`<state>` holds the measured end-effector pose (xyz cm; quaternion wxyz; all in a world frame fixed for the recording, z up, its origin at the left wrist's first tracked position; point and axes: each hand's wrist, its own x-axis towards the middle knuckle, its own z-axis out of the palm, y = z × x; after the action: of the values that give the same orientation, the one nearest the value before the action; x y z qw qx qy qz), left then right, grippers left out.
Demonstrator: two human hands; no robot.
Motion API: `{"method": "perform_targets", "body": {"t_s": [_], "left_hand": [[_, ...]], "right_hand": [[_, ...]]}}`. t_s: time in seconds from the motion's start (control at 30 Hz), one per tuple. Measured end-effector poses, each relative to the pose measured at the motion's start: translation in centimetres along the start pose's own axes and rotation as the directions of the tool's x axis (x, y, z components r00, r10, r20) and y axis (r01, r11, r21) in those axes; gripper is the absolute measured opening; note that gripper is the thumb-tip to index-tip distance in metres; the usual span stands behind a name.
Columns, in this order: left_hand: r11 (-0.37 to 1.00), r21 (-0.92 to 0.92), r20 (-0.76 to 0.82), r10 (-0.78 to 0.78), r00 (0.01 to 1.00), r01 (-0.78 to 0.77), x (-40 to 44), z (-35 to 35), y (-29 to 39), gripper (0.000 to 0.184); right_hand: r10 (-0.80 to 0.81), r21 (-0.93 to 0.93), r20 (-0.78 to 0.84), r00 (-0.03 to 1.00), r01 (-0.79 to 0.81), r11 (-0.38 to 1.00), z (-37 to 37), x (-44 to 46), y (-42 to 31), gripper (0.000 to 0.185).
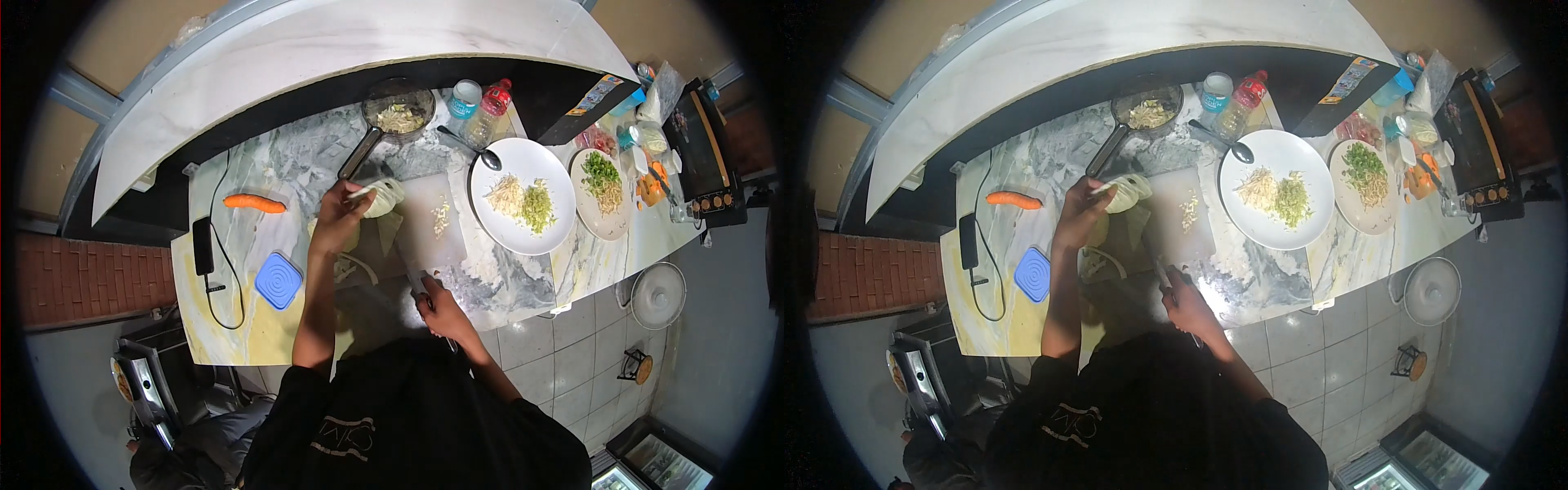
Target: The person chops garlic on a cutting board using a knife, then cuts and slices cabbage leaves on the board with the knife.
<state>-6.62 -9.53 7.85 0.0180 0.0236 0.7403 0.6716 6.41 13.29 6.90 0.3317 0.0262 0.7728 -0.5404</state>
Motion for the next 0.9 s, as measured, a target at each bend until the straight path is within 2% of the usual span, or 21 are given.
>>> {"method": "perform_targets", "body": {"t_s": [0.03,0.07,0.1,0.13,0.17,0.23,0.27,0.3,0.37,0.4,0.47,0.6,0.67,0.7,0.77,0.83,0.9], "left_hand": [[0.984,-0.150,-0.046,-0.108,0.993,0.100,-0.5,0.1,-0.7,0.017],[0.935,-0.300,-0.077,-0.219,0.973,0.187,-0.9,0.2,-1.3,0.020],[0.936,-0.300,-0.082,-0.219,0.972,0.185,-1.2,0.2,-1.5,0.020],[0.909,-0.332,-0.120,-0.304,0.945,0.251,-1.5,0.2,-1.8,0.022],[0.876,-0.367,-0.152,-0.389,0.909,0.314,-1.8,0.3,-1.3,0.025],[0.856,-0.429,-0.153,-0.385,0.910,0.290,-2.8,1.3,-0.2,0.026],[0.831,-0.488,-0.151,-0.382,0.912,0.267,-3.2,1.8,0.5,0.027],[0.831,-0.489,-0.152,-0.382,0.912,0.266,-3.5,2.0,0.6,0.027],[0.858,-0.465,-0.058,-0.277,0.959,0.220,-3.9,2.4,0.6,0.023],[0.856,-0.467,-0.055,-0.277,0.959,0.220,-3.8,2.7,0.6,0.023],[0.883,-0.327,0.082,-0.329,0.941,0.337,-3.8,3.2,0.5,0.028],[0.864,-0.452,0.063,-0.218,0.974,0.223,-3.6,5.4,-0.2,0.031],[0.881,-0.357,0.076,-0.304,0.950,0.310,-3.8,5.9,0.2,0.032],[0.880,-0.357,0.083,-0.302,0.950,0.312,-3.7,6.0,-0.4,0.032],[0.957,-0.233,0.011,-0.173,0.985,0.171,-3.6,6.2,-1.8,0.033],[0.969,-0.183,-0.001,-0.171,0.985,0.168,-3.6,5.8,-2.5,0.035],[0.977,-0.133,-0.018,-0.168,0.986,0.164,-3.7,5.3,-1.9,0.036]], "right_hand": [[0.098,-0.057,0.102,0.990,-0.092,0.994,-0.2,-0.1,-0.6,0.046],[0.097,-0.059,0.106,0.990,-0.091,0.994,0.1,0.2,0.3,0.046],[-0.074,-0.155,0.026,0.997,0.077,0.985,0.5,0.5,1.6,0.048],[-0.250,-0.260,-0.036,0.967,0.233,0.937,0.6,0.8,3.0,0.049],[-0.251,-0.261,-0.033,0.967,0.234,0.937,0.2,0.5,2.5,0.049],[-0.259,-0.259,-0.040,0.965,0.240,0.935,-0.8,-0.5,1.7,0.049],[-0.266,-0.338,-0.067,0.962,0.229,0.913,-1.2,-1.0,1.5,0.041],[-0.267,-0.339,-0.066,0.962,0.230,0.912,-1.9,-1.4,1.5,0.041],[-0.091,-0.407,-0.017,0.996,0.077,0.910,-3.1,-2.2,1.3,0.033],[-0.120,-0.363,-0.031,0.992,0.101,0.926,-3.7,-2.7,0.3,0.025],[-0.121,-0.381,-0.046,0.992,0.094,0.920,-4.2,-3.0,0.8,0.024],[-0.140,-0.396,-0.081,0.987,0.097,0.913,-3.7,-2.8,1.7,0.020],[-0.172,-0.387,-0.107,0.979,0.118,0.915,-2.2,-2.1,2.9,0.020],[-0.243,-0.397,-0.086,0.966,0.191,0.898,-1.4,-1.8,2.9,0.021],[-0.349,-0.445,-0.068,0.935,0.285,0.849,0.1,-1.0,2.9,0.022],[-0.329,-0.472,-0.091,0.940,0.250,0.845,1.3,-0.5,2.9,0.023],[-0.235,-0.433,-0.085,0.968,0.176,0.884,1.3,-0.5,1.6,0.024]]}}
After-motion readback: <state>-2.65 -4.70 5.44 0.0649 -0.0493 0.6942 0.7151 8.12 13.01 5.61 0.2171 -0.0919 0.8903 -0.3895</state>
